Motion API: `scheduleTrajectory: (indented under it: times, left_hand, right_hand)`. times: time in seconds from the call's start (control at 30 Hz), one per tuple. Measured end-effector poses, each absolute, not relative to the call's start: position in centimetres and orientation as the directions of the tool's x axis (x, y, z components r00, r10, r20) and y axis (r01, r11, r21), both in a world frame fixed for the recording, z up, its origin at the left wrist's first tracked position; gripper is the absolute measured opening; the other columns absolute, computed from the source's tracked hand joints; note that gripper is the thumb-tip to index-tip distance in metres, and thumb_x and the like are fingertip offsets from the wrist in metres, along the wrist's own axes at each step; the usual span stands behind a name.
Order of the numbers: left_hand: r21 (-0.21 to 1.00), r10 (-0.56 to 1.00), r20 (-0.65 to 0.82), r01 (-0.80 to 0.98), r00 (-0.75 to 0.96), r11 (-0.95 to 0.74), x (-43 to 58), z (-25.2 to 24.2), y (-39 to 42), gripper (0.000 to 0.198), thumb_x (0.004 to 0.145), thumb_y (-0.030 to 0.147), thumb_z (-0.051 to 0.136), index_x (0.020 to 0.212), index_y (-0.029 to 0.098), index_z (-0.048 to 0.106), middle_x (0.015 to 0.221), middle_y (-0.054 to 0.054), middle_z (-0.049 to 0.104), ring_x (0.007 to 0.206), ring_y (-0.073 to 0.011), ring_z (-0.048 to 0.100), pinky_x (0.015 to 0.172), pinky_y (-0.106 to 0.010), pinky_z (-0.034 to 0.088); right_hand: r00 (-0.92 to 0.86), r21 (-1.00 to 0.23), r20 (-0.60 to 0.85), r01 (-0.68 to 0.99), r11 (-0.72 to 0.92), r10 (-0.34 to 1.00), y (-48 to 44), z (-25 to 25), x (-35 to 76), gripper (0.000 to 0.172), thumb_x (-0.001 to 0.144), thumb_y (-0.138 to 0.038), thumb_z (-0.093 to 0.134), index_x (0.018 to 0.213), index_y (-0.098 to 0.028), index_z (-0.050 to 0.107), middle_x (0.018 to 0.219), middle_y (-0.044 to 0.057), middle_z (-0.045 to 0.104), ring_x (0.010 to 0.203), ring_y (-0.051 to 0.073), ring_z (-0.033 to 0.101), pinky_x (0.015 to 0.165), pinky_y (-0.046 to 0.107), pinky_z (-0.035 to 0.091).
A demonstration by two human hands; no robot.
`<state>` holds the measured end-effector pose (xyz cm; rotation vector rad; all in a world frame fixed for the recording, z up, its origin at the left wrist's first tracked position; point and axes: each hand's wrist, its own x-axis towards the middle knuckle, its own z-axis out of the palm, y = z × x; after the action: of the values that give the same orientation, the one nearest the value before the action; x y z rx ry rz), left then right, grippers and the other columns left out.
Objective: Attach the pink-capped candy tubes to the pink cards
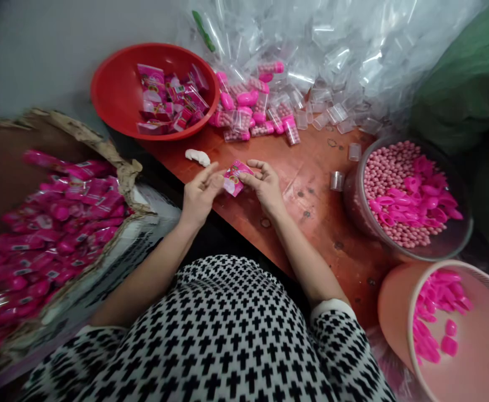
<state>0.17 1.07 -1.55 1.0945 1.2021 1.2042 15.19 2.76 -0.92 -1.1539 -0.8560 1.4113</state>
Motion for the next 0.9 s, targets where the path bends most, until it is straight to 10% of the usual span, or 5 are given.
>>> scheduleTrajectory:
  times: [0.37, 0.53, 0.7, 0.8, 0.9]
  left_hand:
    - [0.800, 0.813, -0.519, -0.185, 0.266, 0.571, -1.5, -0.4, 1.3, 0.029, 0.052, 0.030, 0.088, 0.067, 0.010, 0.074, 0.063, -0.004, 0.067, 0.058, -0.0094, 0.062, 0.061, -0.020, 0.055]
    - [0.686, 0.794, -0.583, -0.418, 0.175, 0.596, -0.7, -0.3, 0.9, 0.023, 0.054, 0.021, 0.087, 0.059, 0.010, 0.067, 0.057, -0.002, 0.065, 0.052, -0.0094, 0.061, 0.052, -0.018, 0.053]
    - [0.498, 0.755, -0.650, -0.703, 0.086, 0.508, 0.5, -0.2, 1.3, 0.016, 0.071, 0.019, 0.078, 0.068, 0.014, 0.063, 0.065, -0.001, 0.068, 0.060, -0.0108, 0.067, 0.060, -0.020, 0.057]
    - [0.423, 0.752, -0.658, -0.800, 0.051, 0.424, 0.9, -0.1, 1.7, 0.014, 0.077, 0.025, 0.074, 0.075, 0.017, 0.063, 0.073, -0.001, 0.070, 0.073, -0.0120, 0.070, 0.072, -0.023, 0.059]
    - [0.364, 0.742, -0.668, -0.848, 0.050, 0.385, 1.2, -0.1, 2.0, 0.013, 0.081, 0.028, 0.070, 0.077, 0.019, 0.063, 0.079, -0.001, 0.070, 0.082, -0.0129, 0.070, 0.082, -0.026, 0.058]
  right_hand:
    - [-0.124, -0.955, -0.143, 0.278, -0.104, 0.982, 6.7, 0.0, 18.7, 0.027, 0.069, -0.033, 0.072, 0.088, -0.016, 0.060, 0.074, 0.001, 0.066, 0.066, 0.014, 0.059, 0.066, 0.029, 0.048]
    - [0.231, -0.533, 0.177, 0.839, -0.104, 0.957, 11.5, 0.7, 22.4, 0.028, 0.082, -0.029, 0.061, 0.102, -0.011, 0.061, 0.106, 0.017, 0.066, 0.100, 0.029, 0.059, 0.091, 0.047, 0.044]
    - [0.252, -0.273, 0.087, 0.937, -0.220, 0.964, 14.2, 0.3, 24.4, 0.031, 0.081, -0.022, 0.058, 0.108, -0.007, 0.059, 0.113, 0.025, 0.063, 0.106, 0.037, 0.058, 0.089, 0.055, 0.043]
    - [0.239, -0.380, 0.126, 0.908, -0.176, 0.963, 12.7, 0.2, 24.4, 0.019, 0.087, -0.025, 0.051, 0.093, -0.011, 0.062, 0.093, 0.019, 0.068, 0.095, 0.032, 0.063, 0.086, 0.050, 0.045]
    - [0.170, -0.784, 0.098, 0.621, -0.029, 0.981, 8.3, 0.5, 22.6, 0.029, 0.090, -0.046, 0.051, 0.086, -0.018, 0.058, 0.070, 0.005, 0.066, 0.068, 0.019, 0.064, 0.066, 0.033, 0.050]
